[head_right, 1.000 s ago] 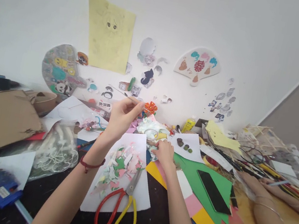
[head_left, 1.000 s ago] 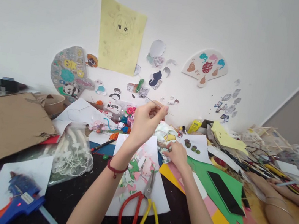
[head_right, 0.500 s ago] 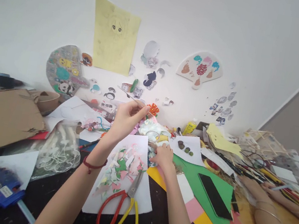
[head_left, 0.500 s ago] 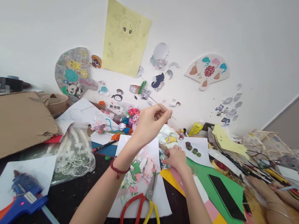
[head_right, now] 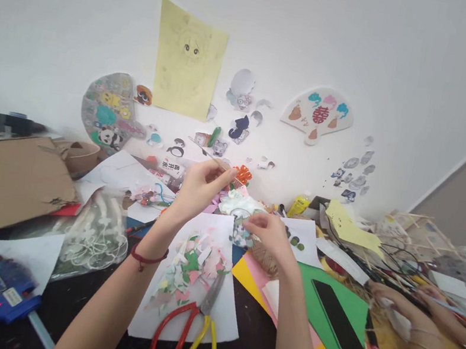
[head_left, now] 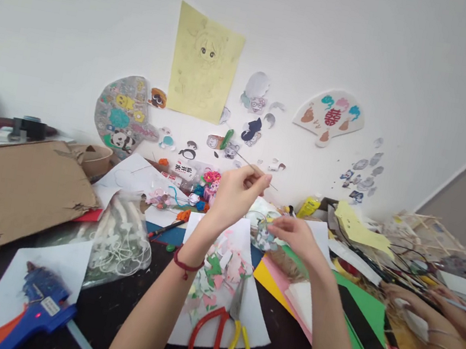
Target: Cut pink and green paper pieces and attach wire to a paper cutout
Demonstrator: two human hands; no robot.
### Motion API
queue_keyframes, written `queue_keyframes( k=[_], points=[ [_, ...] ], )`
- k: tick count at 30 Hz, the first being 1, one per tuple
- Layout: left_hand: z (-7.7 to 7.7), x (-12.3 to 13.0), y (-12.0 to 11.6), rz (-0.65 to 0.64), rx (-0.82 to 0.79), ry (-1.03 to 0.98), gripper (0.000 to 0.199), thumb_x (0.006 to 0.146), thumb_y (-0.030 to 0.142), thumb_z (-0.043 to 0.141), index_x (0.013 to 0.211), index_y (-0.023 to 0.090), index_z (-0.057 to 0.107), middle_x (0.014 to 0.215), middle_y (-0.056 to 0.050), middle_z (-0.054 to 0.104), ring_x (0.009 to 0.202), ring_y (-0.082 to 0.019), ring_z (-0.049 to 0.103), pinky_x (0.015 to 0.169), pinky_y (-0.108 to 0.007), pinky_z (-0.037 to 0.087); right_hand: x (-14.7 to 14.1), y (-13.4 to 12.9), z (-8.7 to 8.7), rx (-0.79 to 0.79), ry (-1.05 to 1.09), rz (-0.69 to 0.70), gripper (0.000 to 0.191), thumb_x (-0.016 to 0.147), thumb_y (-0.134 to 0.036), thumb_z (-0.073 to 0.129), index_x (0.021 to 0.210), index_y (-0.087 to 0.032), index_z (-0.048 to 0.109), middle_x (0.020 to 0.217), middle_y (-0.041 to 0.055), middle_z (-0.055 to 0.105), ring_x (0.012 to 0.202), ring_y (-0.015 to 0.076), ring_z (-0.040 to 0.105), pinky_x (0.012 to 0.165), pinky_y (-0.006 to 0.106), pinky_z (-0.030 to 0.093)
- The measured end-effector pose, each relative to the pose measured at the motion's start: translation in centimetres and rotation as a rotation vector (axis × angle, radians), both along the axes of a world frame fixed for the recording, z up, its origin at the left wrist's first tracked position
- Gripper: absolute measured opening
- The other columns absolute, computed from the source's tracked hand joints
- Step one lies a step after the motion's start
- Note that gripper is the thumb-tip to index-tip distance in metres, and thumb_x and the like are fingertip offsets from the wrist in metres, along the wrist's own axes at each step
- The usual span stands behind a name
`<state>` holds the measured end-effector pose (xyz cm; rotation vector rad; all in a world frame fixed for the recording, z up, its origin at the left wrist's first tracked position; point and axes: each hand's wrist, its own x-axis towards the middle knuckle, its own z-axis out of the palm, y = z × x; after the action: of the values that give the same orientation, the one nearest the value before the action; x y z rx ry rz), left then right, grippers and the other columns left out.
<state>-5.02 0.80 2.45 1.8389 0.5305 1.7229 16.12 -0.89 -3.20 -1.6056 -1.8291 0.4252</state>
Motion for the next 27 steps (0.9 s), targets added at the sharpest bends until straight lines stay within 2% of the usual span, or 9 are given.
queue_keyframes(
  k=[2,4,7,12,19,27],
  points=[
    [0.2,-0.4,-0.2,0.029,0.04,0.025,0.026,0.09,0.036,0.056,0.075,0.016,0.063,0.072,-0.002,0.066,0.065,-0.011,0.059,0.061,-0.023,0.044,-1.5,-0.9,2.8,0.074,0.11,0.073,0.044,0.08,-0.058,0.059,0.091,-0.016,0.066,0.085,0.0048,0.069,0.071,0.0151,0.061,0.067,0.028,0.047],
    [0.6,-1.0,-0.6,0.072,0.109,0.052,0.024,0.091,0.035,0.055,0.078,0.017,0.064,0.08,-0.003,0.068,0.071,-0.012,0.059,0.064,-0.024,0.045,-3.3,-1.8,5.1,0.135,0.346,0.181,0.041,0.074,-0.053,0.07,0.092,-0.017,0.069,0.083,0.005,0.069,0.068,0.0145,0.06,0.065,0.028,0.047],
    [1.2,-2.1,-1.2,0.085,0.212,0.091,0.021,0.091,0.034,0.056,0.08,0.018,0.063,0.087,-0.005,0.067,0.081,-0.014,0.06,0.071,-0.025,0.047,-5.4,-2.9,7.0,0.215,0.487,0.231,0.036,0.07,-0.047,0.077,0.09,-0.018,0.073,0.081,0.0048,0.07,0.067,0.0146,0.059,0.06,0.028,0.046],
    [1.6,-3.2,-1.8,0.038,0.202,0.219,0.021,0.091,0.035,0.056,0.081,0.018,0.064,0.079,-0.003,0.066,0.071,-0.012,0.06,0.065,-0.025,0.046,-6.1,-3.3,7.3,0.29,0.524,0.227,0.032,0.071,-0.044,0.077,0.091,-0.019,0.075,0.082,0.0051,0.071,0.069,0.0161,0.06,0.061,0.029,0.047],
    [1.5,-3.1,-2.0,0.052,0.143,0.136,0.024,0.089,0.037,0.058,0.078,0.016,0.062,0.069,-0.002,0.065,0.061,-0.011,0.061,0.058,-0.022,0.048,-5.3,-3.3,7.3,0.322,0.519,0.21,0.03,0.069,-0.043,0.078,0.088,-0.019,0.075,0.079,0.0052,0.071,0.067,0.0165,0.061,0.06,0.029,0.049],
    [1.9,-3.3,-2.4,0.088,0.207,0.157,0.022,0.09,0.033,0.057,0.075,0.017,0.061,0.067,0.0,0.062,0.059,-0.01,0.059,0.058,-0.022,0.047,-5.7,-3.7,7.4,0.317,0.528,0.246,0.03,0.07,-0.042,0.078,0.09,-0.02,0.075,0.083,0.0058,0.072,0.07,0.017,0.063,0.061,0.03,0.05]
  ],
)
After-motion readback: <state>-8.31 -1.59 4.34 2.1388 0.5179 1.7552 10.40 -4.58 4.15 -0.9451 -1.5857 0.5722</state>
